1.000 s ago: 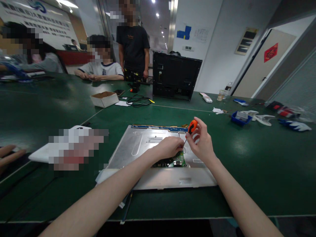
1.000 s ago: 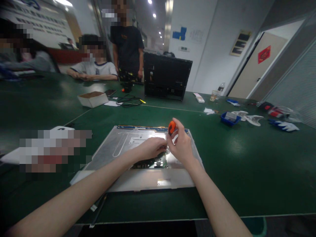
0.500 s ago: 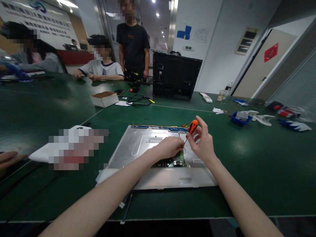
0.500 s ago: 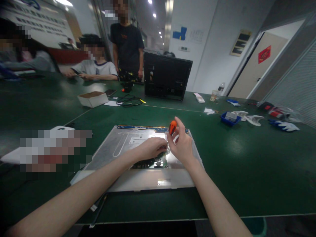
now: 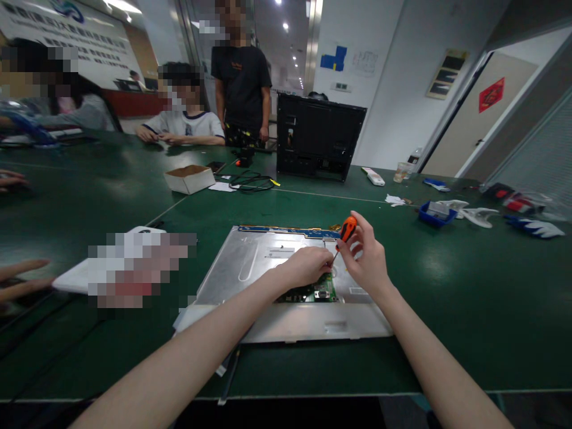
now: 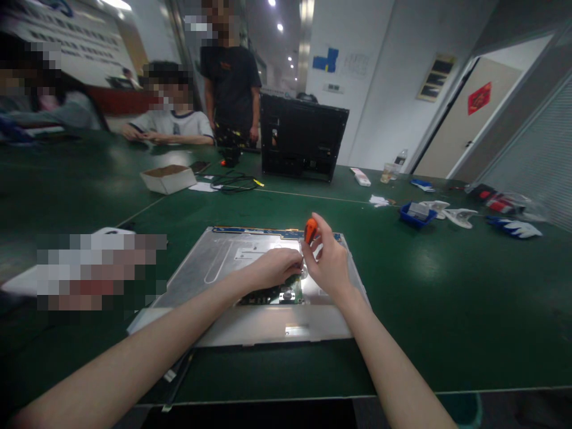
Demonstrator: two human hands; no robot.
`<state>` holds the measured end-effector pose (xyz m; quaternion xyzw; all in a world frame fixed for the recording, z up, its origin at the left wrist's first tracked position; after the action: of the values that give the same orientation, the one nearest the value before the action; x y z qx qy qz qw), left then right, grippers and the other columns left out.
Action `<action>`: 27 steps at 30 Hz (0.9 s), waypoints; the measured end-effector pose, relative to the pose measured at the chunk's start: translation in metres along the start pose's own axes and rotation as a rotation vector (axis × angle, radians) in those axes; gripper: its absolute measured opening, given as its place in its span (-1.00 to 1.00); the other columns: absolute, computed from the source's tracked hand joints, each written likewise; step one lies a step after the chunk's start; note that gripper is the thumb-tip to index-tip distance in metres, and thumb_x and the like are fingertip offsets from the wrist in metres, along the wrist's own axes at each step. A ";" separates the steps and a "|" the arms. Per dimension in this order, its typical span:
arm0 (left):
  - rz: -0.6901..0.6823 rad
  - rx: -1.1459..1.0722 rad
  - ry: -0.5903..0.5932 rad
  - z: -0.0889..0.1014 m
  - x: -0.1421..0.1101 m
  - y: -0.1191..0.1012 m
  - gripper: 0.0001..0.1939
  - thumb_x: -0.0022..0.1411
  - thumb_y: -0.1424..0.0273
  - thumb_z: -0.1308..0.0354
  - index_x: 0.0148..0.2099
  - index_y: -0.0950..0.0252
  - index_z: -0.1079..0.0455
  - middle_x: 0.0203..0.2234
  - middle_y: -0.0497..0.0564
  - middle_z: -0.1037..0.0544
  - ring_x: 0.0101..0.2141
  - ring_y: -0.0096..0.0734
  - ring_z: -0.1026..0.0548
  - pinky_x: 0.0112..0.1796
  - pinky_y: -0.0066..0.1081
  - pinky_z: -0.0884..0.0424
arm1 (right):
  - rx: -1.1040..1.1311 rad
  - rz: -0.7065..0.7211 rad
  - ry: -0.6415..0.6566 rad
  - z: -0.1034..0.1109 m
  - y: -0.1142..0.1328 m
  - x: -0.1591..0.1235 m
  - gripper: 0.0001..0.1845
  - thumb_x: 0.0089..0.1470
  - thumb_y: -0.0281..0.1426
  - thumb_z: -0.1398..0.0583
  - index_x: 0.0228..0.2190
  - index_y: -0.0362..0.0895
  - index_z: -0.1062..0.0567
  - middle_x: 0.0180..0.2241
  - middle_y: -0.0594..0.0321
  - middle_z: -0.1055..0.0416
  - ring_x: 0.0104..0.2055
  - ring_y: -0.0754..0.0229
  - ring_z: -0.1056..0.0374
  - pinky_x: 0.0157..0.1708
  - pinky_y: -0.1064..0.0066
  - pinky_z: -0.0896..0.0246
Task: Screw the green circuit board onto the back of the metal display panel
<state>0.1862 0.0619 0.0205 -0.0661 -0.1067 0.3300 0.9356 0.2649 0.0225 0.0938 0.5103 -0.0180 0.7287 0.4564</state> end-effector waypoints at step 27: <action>-0.010 -0.034 -0.012 0.003 -0.001 -0.001 -0.96 0.27 0.48 -0.19 -0.27 0.30 -0.45 -0.33 0.04 -0.61 -0.28 -0.25 -0.56 -0.31 -0.43 -0.38 | 0.008 0.025 -0.029 0.002 0.003 0.001 -0.36 0.17 -0.35 -0.18 0.25 0.06 -0.18 -0.30 0.26 -0.47 -0.43 0.22 -0.39 -0.51 0.40 -0.34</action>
<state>0.1853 0.0602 0.0235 -0.0792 -0.1183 0.3238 0.9353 0.2645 0.0205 0.0967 0.5222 -0.0279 0.7269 0.4451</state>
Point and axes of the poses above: each hand's wrist, its own x-axis towards the middle knuckle, its own z-axis out of the back of the hand, y = z × x, the point moved 10 cm from there along x, towards the middle knuckle
